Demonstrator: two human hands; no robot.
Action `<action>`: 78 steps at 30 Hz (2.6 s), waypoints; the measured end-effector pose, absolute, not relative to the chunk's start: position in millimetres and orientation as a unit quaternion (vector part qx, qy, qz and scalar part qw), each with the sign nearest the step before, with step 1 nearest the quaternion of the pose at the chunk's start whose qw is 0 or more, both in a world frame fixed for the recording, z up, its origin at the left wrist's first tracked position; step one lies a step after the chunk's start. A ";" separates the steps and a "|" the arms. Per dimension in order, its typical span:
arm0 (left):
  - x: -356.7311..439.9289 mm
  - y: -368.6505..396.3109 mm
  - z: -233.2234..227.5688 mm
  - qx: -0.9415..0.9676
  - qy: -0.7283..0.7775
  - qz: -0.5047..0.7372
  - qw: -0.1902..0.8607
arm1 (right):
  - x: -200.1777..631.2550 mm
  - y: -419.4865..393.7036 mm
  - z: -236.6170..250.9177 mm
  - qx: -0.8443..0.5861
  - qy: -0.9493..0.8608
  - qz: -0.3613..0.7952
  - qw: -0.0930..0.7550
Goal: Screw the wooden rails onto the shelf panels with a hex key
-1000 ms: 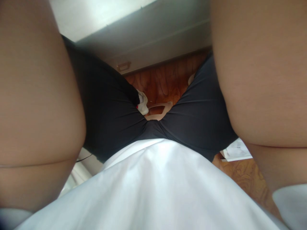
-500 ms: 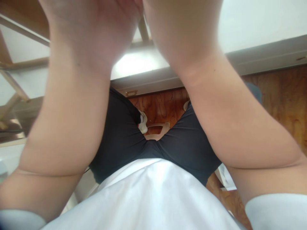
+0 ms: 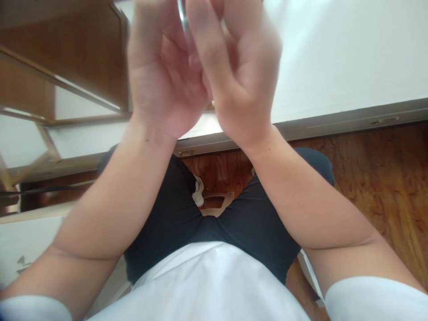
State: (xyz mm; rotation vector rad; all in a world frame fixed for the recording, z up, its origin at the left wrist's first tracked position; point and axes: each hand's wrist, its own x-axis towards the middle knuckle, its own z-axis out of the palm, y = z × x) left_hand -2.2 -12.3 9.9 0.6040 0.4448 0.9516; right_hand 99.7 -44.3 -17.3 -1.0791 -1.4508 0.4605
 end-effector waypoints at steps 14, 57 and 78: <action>18.4 -9.4 33.2 0.240 0.192 0.455 0.836 | 119.2 -31.6 31.8 -0.464 -0.676 0.042 0.571; -2.1 -23.2 18.5 0.170 0.290 0.414 0.846 | 121.5 -43.6 5.4 -0.407 -0.701 0.107 0.576; -5.6 -16.3 18.6 0.249 0.317 0.438 0.804 | 111.1 -39.5 1.9 -0.423 -0.655 0.121 0.614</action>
